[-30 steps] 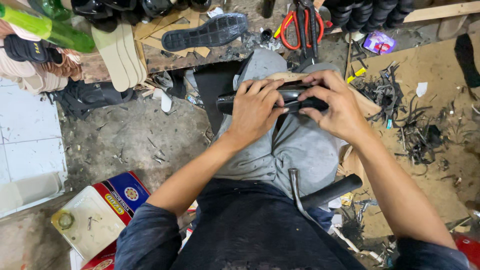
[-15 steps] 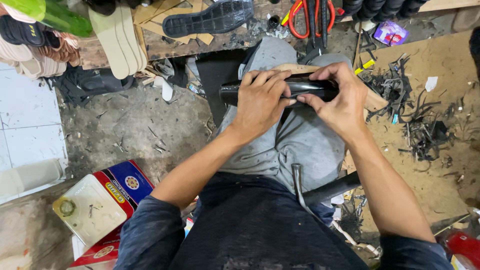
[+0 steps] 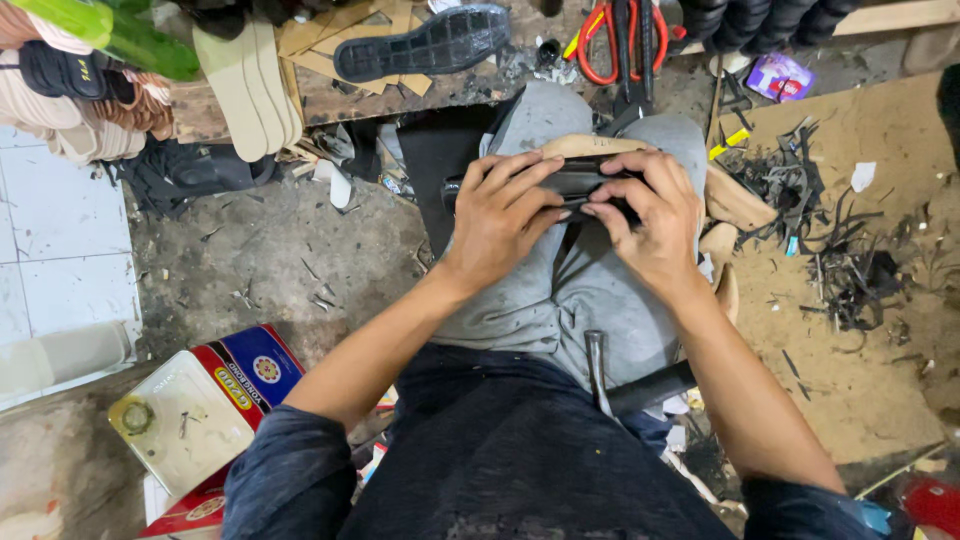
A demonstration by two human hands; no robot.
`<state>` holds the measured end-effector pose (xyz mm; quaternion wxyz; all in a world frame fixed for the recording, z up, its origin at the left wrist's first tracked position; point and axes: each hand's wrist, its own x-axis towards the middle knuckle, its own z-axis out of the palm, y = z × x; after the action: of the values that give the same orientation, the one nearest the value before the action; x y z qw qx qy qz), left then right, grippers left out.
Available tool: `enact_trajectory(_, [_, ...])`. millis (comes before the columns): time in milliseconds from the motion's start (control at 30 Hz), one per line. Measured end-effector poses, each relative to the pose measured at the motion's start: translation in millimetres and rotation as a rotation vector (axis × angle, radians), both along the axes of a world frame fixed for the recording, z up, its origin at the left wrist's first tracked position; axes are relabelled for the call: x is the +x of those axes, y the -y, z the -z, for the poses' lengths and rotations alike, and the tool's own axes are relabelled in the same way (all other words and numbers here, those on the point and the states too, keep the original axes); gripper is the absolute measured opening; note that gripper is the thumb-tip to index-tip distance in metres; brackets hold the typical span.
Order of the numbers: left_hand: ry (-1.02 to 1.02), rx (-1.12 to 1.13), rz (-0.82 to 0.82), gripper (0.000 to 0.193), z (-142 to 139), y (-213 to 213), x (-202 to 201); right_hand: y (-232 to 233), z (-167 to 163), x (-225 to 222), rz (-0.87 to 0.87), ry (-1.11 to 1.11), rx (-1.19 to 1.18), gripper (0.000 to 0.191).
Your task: The person holds a black high-heeled shoe and presses the sole to the heel with both hands. They use a curved metal tool to tap and press the heel area repeatedly, then inspect the shoe by turning it over. The shoe remains in the person's hands throughout.
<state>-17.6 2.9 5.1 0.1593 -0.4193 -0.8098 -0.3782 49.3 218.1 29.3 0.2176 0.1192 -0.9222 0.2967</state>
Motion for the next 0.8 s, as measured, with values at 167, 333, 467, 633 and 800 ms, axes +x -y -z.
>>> enact_trajectory(167, [0.051, 0.039, -0.034, 0.018, -4, -3, 0, -1, -3, -3, -0.045, -0.045, 0.023, 0.026])
enact_trajectory(333, [0.045, -0.003, 0.025, 0.016, -8, -1, 2, -4, -5, -1, -0.063, -0.058, 0.050, 0.027])
enact_trajectory(467, [0.032, -0.001, 0.025, 0.016, -10, -3, 0, -6, 0, -3, -0.030, 0.054, 0.042, 0.024])
enact_trajectory(633, [0.077, 0.028, 0.018, 0.016, -12, -6, -2, -3, 4, -3, 0.020, -0.016, -0.070, 0.026])
enact_trajectory(800, [0.067, 0.035, 0.007, 0.017, -10, -5, -4, 2, 1, -9, 0.043, 0.035, -0.278, 0.044])
